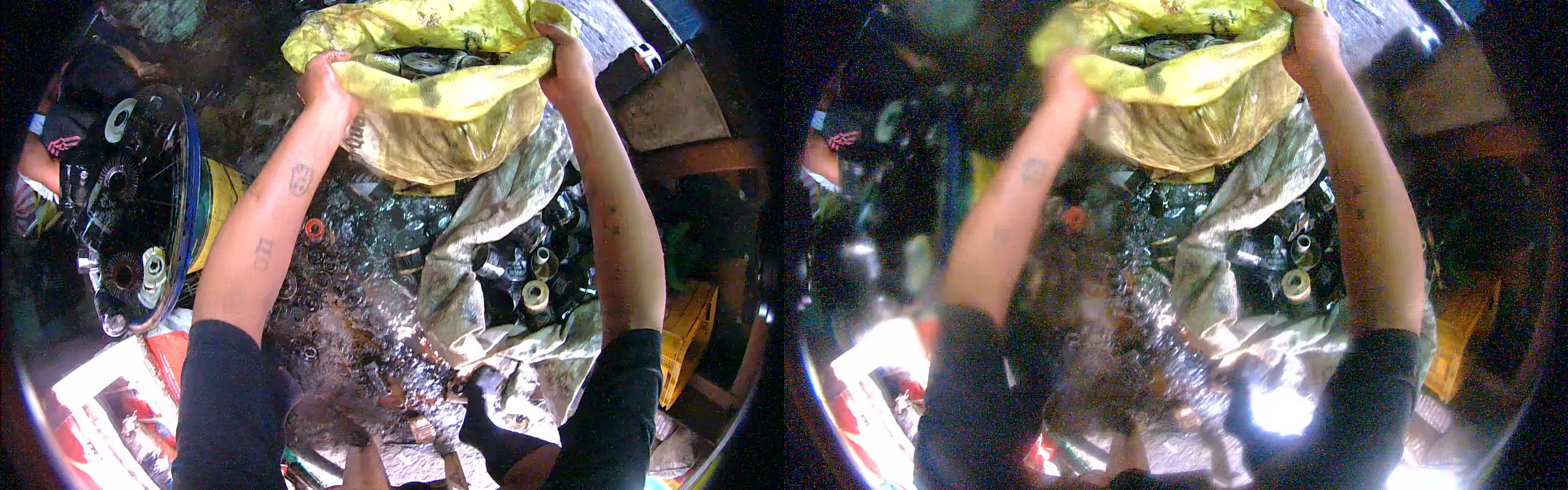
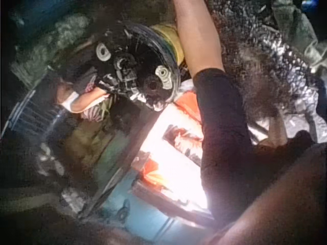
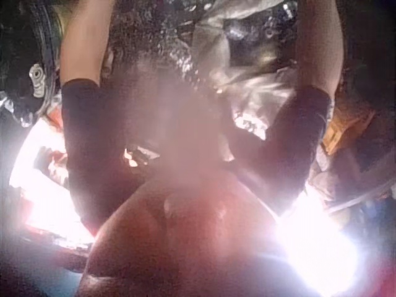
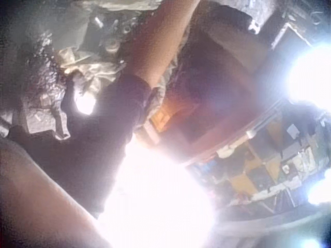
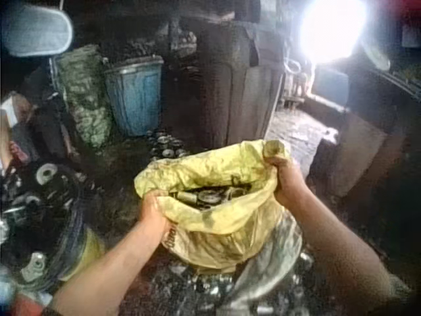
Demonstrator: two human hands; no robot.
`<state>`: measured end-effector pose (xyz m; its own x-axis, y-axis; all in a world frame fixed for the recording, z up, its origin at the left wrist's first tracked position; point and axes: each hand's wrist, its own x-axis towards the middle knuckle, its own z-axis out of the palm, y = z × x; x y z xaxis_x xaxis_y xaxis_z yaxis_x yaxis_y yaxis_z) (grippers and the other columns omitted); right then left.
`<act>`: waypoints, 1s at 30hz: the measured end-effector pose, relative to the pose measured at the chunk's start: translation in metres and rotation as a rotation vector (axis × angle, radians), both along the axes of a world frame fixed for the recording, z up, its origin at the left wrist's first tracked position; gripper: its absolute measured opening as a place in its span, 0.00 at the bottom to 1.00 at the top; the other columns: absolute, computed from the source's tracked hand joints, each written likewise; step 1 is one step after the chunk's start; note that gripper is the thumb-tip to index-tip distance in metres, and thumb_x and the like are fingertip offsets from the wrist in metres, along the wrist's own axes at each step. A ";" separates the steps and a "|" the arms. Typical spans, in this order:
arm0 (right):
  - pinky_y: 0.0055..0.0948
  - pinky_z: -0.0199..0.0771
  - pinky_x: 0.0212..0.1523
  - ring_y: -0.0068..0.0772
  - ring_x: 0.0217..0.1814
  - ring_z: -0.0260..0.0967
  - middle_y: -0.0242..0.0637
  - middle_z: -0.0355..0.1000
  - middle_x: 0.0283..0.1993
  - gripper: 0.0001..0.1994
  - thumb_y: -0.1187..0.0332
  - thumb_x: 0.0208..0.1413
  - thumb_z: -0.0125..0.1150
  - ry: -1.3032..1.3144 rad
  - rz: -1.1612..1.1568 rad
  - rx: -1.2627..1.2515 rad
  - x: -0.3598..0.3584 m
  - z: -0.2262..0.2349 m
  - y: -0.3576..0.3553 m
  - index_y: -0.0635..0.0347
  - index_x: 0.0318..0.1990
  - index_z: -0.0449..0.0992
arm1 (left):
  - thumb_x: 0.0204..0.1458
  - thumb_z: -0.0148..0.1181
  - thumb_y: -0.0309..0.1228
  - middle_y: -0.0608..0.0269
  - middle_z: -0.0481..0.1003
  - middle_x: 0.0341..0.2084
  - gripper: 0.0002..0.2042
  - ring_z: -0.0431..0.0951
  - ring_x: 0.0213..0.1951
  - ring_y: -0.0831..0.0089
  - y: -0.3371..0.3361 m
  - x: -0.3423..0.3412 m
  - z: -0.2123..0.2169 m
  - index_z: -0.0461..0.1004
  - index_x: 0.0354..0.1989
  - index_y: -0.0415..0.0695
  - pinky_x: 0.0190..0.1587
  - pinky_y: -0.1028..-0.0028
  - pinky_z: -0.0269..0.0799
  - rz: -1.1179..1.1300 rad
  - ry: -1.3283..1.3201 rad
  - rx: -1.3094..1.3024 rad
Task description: The person sits on the floor and uses a hammer and chisel to separate components of a cylindrical mechanical part. They repeatedly strike the part, remove a ring, and place the separated pieces into a yellow bag.
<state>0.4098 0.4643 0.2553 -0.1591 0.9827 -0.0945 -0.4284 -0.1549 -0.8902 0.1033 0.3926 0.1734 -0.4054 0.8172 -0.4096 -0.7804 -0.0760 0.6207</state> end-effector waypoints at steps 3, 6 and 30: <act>0.44 0.80 0.48 0.46 0.44 0.77 0.47 0.74 0.45 0.17 0.71 0.57 0.60 -0.124 -0.362 0.003 -0.017 0.003 -0.050 0.66 0.53 0.70 | 0.43 0.58 0.24 0.50 0.76 0.33 0.16 0.80 0.34 0.51 -0.040 0.015 0.009 0.70 0.43 0.35 0.42 0.48 0.78 -0.038 -0.027 -0.093; 0.43 0.79 0.40 0.40 0.40 0.75 0.42 0.73 0.42 0.17 0.68 0.55 0.65 -0.243 -0.352 -0.036 0.000 0.019 -0.070 0.62 0.51 0.72 | 0.51 0.62 0.31 0.56 0.76 0.37 0.14 0.78 0.38 0.57 -0.069 0.007 0.029 0.72 0.44 0.40 0.42 0.56 0.78 -0.179 -0.085 0.028; 0.31 0.72 0.31 0.27 0.31 0.73 0.39 0.77 0.33 0.17 0.59 0.57 0.67 -1.187 0.906 0.326 -0.047 0.220 -0.552 0.64 0.44 0.76 | 0.53 0.64 0.39 0.67 0.79 0.33 0.14 0.79 0.33 0.75 -0.490 -0.183 0.171 0.78 0.47 0.50 0.34 0.71 0.76 -0.894 1.322 -0.096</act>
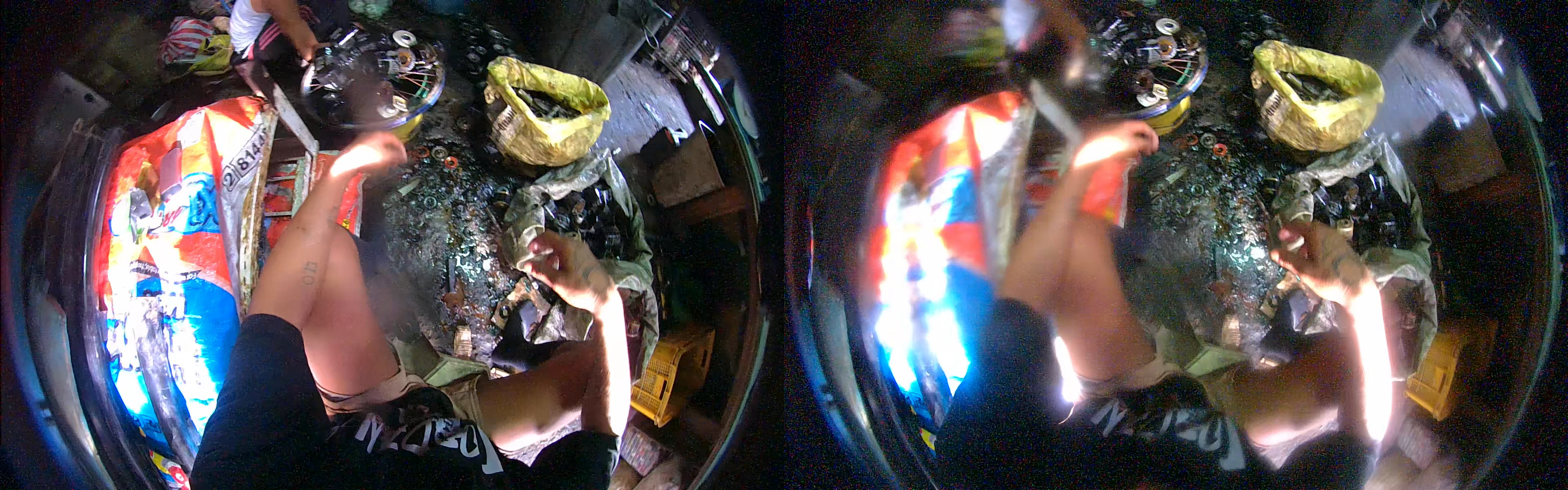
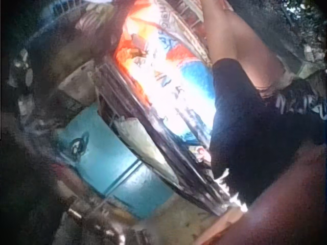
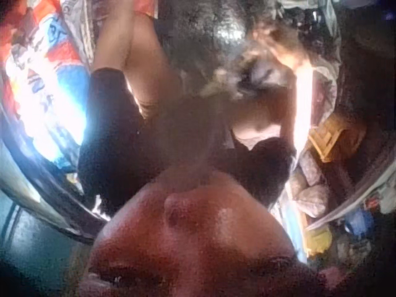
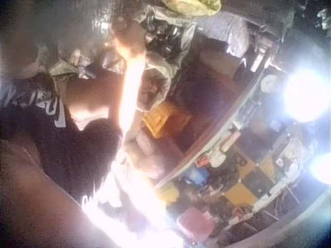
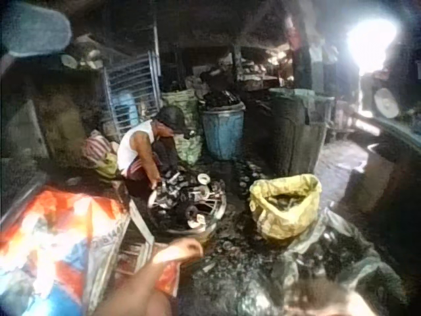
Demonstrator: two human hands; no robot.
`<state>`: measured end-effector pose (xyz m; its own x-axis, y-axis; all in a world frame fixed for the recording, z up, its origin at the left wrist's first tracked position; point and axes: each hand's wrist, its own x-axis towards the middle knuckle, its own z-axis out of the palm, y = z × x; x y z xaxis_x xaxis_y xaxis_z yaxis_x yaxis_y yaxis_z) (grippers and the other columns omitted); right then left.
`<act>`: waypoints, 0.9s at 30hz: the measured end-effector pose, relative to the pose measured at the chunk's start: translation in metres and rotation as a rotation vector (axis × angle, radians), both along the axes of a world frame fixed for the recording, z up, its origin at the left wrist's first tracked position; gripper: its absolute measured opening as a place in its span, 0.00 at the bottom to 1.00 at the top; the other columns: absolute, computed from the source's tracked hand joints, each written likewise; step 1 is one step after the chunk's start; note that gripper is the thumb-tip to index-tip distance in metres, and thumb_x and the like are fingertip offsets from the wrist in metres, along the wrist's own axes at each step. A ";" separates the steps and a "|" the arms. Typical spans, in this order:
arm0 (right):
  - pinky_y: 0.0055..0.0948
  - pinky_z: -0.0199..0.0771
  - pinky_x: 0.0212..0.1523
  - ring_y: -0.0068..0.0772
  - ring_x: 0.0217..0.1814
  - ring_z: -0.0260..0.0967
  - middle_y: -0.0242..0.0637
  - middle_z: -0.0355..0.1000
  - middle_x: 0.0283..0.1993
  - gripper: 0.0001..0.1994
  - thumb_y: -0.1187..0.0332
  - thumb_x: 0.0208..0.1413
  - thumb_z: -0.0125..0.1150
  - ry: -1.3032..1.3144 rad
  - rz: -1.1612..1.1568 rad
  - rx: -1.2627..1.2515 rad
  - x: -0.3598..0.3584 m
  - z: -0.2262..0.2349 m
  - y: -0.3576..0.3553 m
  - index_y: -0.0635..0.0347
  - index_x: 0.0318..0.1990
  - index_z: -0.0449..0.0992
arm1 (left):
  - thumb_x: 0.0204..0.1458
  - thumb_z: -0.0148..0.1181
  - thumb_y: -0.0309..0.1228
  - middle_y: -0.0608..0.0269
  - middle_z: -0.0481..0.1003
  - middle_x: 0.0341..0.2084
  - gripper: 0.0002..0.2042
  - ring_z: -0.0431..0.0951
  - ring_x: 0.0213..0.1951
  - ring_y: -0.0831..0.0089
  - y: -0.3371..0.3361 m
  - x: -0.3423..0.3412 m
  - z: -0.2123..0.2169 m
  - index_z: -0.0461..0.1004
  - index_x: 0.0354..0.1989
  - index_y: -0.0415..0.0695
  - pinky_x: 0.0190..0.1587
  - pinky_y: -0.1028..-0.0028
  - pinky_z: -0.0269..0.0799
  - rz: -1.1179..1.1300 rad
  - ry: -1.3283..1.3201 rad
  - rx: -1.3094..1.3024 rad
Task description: The person sits on the floor and uses a hammer and chisel to separate components of a cylindrical mechanical part. They repeatedly strike the part, remove a ring, and place the separated pieces into a yellow bag.
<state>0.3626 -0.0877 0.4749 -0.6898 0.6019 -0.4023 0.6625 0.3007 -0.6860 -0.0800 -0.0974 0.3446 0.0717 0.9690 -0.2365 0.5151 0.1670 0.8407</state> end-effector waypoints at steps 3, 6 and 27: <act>0.31 0.74 0.36 0.31 0.34 0.76 0.41 0.79 0.36 0.19 0.58 0.55 0.69 -0.023 -0.029 -0.055 0.014 -0.024 -0.003 0.64 0.45 0.76 | 0.54 0.64 0.41 0.68 0.79 0.28 0.12 0.78 0.28 0.74 0.008 0.022 0.011 0.79 0.40 0.49 0.27 0.71 0.72 0.004 0.140 -0.514; 0.30 0.74 0.41 0.33 0.39 0.76 0.44 0.79 0.40 0.20 0.59 0.54 0.70 -0.179 0.016 0.138 0.032 -0.067 0.012 0.64 0.47 0.76 | 0.53 0.66 0.43 0.71 0.78 0.27 0.13 0.77 0.26 0.76 0.024 0.014 -0.004 0.79 0.36 0.47 0.25 0.71 0.70 0.009 0.217 -0.534; 0.37 0.79 0.44 0.42 0.41 0.79 0.49 0.79 0.45 0.23 0.59 0.54 0.70 -0.103 0.041 0.075 0.027 -0.072 0.039 0.66 0.51 0.75 | 0.27 0.78 0.51 0.44 0.63 0.65 0.53 0.64 0.66 0.53 0.109 -0.164 -0.051 0.62 0.66 0.41 0.67 0.63 0.61 0.591 0.795 -0.100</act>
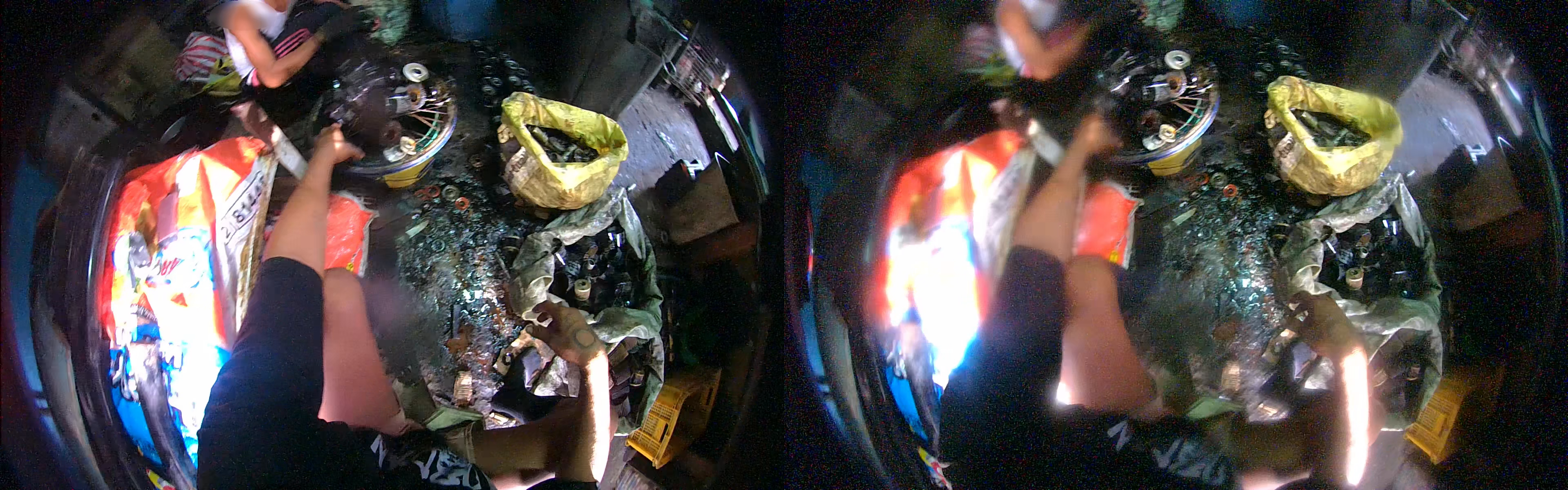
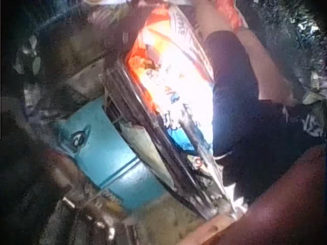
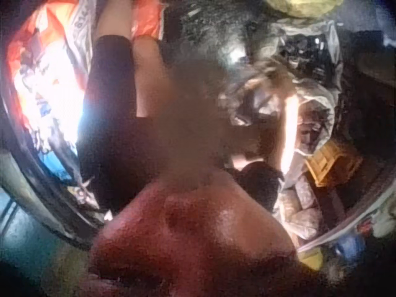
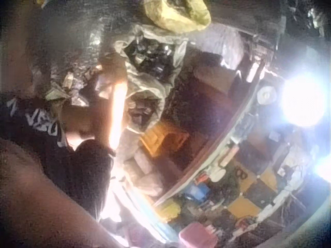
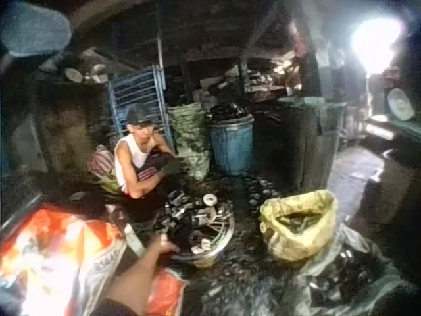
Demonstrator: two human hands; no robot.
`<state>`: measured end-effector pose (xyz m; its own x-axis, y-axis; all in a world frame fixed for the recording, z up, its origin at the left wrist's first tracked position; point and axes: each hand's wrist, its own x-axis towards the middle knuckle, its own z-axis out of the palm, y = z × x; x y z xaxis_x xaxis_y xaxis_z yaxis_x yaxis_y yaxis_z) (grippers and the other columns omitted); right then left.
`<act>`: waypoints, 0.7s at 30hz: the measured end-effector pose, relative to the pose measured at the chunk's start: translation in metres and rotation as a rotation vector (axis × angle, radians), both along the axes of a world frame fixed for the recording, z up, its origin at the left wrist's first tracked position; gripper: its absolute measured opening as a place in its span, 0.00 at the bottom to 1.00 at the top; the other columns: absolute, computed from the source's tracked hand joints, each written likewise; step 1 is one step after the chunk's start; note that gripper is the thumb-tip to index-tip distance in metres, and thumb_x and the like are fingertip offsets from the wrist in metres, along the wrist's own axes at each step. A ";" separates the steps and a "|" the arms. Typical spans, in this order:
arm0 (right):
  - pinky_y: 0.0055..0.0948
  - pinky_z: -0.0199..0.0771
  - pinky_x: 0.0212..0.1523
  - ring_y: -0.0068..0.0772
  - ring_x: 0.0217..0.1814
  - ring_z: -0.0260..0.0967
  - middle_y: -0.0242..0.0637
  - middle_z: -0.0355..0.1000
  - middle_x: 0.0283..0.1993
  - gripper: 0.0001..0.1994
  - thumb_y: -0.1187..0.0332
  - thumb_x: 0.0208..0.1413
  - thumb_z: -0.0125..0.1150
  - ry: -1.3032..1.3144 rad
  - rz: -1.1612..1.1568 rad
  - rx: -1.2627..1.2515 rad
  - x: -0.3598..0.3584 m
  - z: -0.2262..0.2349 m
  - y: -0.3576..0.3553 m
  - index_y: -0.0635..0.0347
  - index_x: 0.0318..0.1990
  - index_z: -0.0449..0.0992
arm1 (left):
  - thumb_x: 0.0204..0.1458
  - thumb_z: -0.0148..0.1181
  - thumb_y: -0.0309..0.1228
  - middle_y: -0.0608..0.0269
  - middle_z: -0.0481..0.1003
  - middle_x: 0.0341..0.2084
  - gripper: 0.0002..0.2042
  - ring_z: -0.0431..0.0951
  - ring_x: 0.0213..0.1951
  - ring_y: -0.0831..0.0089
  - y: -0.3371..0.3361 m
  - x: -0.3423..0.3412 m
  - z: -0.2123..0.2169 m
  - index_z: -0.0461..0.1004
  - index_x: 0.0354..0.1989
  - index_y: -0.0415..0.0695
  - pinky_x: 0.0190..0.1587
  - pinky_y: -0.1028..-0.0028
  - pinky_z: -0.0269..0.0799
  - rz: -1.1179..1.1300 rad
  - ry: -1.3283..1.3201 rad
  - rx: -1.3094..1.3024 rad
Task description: The person sits on the floor and uses a hammer and chisel to separate components of a cylindrical mechanical part. They repeatedly strike the part, remove a ring, and place the separated pieces into a yellow bag.
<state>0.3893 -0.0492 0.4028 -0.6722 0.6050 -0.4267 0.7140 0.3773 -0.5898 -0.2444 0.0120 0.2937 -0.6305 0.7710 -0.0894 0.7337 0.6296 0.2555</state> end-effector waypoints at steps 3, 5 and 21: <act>0.36 0.79 0.43 0.40 0.41 0.79 0.49 0.78 0.46 0.22 0.61 0.55 0.69 -0.101 -0.065 -0.016 0.012 -0.010 -0.002 0.65 0.53 0.75 | 0.23 0.82 0.46 0.43 0.69 0.60 0.58 0.68 0.63 0.52 -0.003 -0.004 -0.002 0.58 0.67 0.36 0.65 0.62 0.65 -0.102 0.049 -0.130; 0.37 0.78 0.44 0.40 0.41 0.79 0.49 0.78 0.46 0.22 0.62 0.55 0.69 -0.094 -0.091 -0.067 0.009 0.003 -0.001 0.65 0.53 0.75 | 0.24 0.82 0.42 0.43 0.72 0.57 0.54 0.72 0.60 0.51 -0.014 -0.003 0.011 0.61 0.66 0.37 0.63 0.62 0.68 -0.144 0.020 -0.081; 0.37 0.77 0.44 0.41 0.42 0.79 0.46 0.79 0.41 0.25 0.52 0.54 0.67 0.069 0.047 0.152 0.000 0.009 -0.002 0.62 0.52 0.75 | 0.28 0.81 0.29 0.59 0.72 0.52 0.41 0.72 0.55 0.62 -0.067 0.152 0.132 0.66 0.57 0.47 0.59 0.64 0.69 -0.648 -0.430 0.831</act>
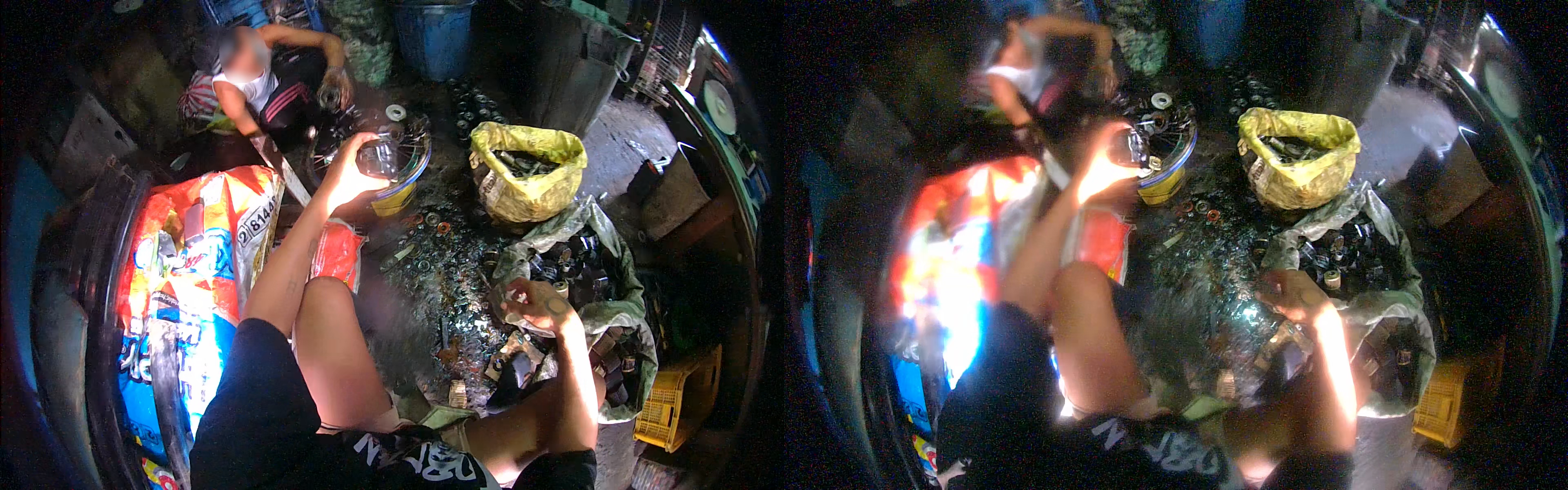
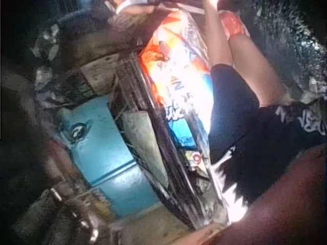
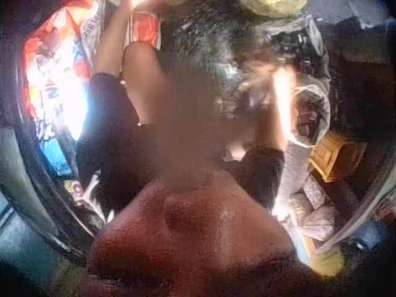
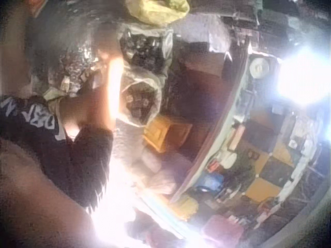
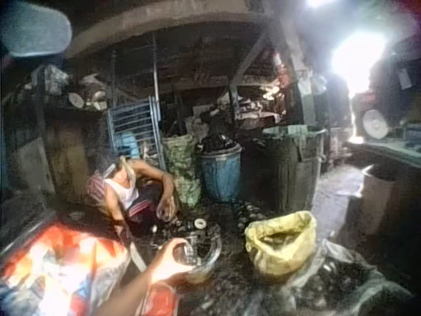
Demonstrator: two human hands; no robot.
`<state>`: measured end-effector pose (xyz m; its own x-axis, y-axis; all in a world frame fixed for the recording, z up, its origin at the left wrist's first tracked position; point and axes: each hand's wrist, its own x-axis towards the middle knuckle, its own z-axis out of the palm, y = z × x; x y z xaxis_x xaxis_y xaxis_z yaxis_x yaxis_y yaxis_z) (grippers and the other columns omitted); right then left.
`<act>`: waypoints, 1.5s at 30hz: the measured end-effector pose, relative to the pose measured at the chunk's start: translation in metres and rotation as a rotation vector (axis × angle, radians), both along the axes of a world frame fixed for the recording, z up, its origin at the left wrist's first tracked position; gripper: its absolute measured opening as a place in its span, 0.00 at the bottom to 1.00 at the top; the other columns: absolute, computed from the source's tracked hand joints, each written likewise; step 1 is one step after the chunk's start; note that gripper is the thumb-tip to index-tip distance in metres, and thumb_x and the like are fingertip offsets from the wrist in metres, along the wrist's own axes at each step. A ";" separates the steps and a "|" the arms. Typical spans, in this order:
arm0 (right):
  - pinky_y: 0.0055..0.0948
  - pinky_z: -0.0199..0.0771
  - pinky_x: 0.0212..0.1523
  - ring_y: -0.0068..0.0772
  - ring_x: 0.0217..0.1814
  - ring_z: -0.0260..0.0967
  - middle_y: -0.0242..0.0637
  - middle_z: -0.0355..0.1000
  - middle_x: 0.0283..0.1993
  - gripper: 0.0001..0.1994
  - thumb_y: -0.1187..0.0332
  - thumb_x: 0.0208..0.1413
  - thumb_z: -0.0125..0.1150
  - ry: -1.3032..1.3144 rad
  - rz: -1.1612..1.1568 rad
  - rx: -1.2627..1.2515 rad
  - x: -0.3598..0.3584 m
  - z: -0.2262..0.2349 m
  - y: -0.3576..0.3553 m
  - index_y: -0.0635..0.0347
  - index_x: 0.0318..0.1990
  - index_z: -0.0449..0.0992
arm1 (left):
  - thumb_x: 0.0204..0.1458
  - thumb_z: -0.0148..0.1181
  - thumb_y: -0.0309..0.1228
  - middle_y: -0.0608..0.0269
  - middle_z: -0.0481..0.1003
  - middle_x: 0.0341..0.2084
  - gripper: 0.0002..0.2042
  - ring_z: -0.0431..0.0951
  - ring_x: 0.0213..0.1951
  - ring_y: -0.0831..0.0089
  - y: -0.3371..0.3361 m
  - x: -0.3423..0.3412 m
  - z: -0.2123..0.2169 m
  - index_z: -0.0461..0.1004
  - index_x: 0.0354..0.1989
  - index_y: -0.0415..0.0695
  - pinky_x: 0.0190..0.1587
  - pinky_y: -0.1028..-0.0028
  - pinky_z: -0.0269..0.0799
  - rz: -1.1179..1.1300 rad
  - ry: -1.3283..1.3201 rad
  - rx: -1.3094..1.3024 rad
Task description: The person sits on the floor and uses a hammer and chisel to separate components of a cylindrical mechanical part. They repeatedly strike the part, remove a ring, and place the separated pieces into a yellow bag.
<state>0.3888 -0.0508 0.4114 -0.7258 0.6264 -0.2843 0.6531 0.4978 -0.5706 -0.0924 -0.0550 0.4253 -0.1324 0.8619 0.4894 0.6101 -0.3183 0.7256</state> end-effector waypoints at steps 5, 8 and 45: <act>0.32 0.76 0.41 0.34 0.40 0.77 0.42 0.79 0.39 0.20 0.62 0.52 0.70 0.394 -0.167 0.172 0.005 0.021 -0.015 0.59 0.51 0.76 | 0.30 0.78 0.20 0.64 0.68 0.53 0.42 0.69 0.56 0.71 -0.027 0.108 0.053 0.63 0.59 0.47 0.58 0.68 0.71 -0.349 -0.259 -0.046; 0.37 0.77 0.46 0.41 0.46 0.76 0.44 0.76 0.48 0.23 0.63 0.52 0.70 0.587 -0.175 0.284 -0.009 0.052 -0.035 0.57 0.55 0.73 | 0.31 0.78 0.19 0.63 0.67 0.54 0.42 0.69 0.56 0.71 -0.058 0.148 0.065 0.61 0.59 0.47 0.58 0.67 0.71 -0.405 -0.321 -0.103; 0.47 0.62 0.64 0.58 0.65 0.62 0.58 0.57 0.70 0.39 0.44 0.39 0.73 0.828 0.123 0.968 0.042 0.088 -0.089 0.68 0.52 0.71 | 0.26 0.79 0.35 0.51 0.70 0.49 0.34 0.73 0.52 0.54 -0.148 0.299 0.129 0.72 0.48 0.41 0.54 0.62 0.72 -0.443 0.589 0.240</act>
<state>0.4313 -0.1401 0.4995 -0.5343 0.2402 0.8104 0.1991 0.9676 -0.1555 0.2061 -0.2034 0.5544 0.5396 0.6352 0.5526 0.6531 -0.7300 0.2014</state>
